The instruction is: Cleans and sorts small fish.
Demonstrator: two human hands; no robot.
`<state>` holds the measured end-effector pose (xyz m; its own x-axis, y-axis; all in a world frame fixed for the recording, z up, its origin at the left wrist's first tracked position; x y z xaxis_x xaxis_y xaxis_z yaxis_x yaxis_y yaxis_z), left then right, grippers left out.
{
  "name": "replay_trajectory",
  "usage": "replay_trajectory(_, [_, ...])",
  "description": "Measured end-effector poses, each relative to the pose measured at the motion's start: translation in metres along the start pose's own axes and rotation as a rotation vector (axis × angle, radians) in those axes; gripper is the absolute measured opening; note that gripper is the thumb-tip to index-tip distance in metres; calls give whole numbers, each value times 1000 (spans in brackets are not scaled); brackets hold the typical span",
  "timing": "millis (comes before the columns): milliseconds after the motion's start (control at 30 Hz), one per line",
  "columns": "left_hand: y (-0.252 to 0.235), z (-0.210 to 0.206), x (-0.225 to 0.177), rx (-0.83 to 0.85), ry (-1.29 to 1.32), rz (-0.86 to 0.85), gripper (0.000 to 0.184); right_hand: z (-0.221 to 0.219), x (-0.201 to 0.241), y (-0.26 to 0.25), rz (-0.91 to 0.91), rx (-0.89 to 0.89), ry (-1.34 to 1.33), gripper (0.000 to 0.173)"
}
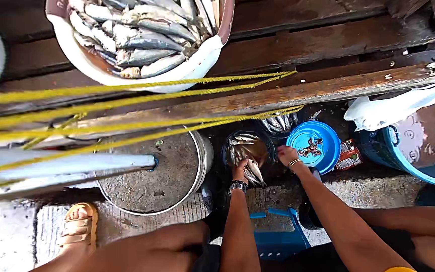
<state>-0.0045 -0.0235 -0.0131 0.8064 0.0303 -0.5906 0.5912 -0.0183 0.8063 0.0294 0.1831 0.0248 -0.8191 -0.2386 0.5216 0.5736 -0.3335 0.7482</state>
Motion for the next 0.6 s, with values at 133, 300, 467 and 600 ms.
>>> replay_trajectory(133, [-15,7,9,-78,-127,71,43,-43,19,-39,-35,209,-41,39])
replay_trajectory(300, [-34,20,13,-206,-111,97,35,-87,4,-103,-25,157,145,66])
replay_trajectory(467, [-51,21,19,-286,-183,151,39,-112,10,-89,-113,260,120,64])
replay_trajectory(600, [-63,16,30,-299,-339,259,45,-111,34,-51,53,458,30,42])
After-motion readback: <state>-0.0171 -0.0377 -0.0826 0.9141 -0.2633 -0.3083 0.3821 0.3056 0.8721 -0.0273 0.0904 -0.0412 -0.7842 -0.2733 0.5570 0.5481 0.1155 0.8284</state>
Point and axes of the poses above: each hand's wrist, its own y-axis away from the middle knuckle, its own z-axis out of the back of the hand, x = y × z, the point moved 1 cm from there along -y, towards the middle knuckle, and after that the axes turned 14 degrees about -y, right-handed, at the moved point
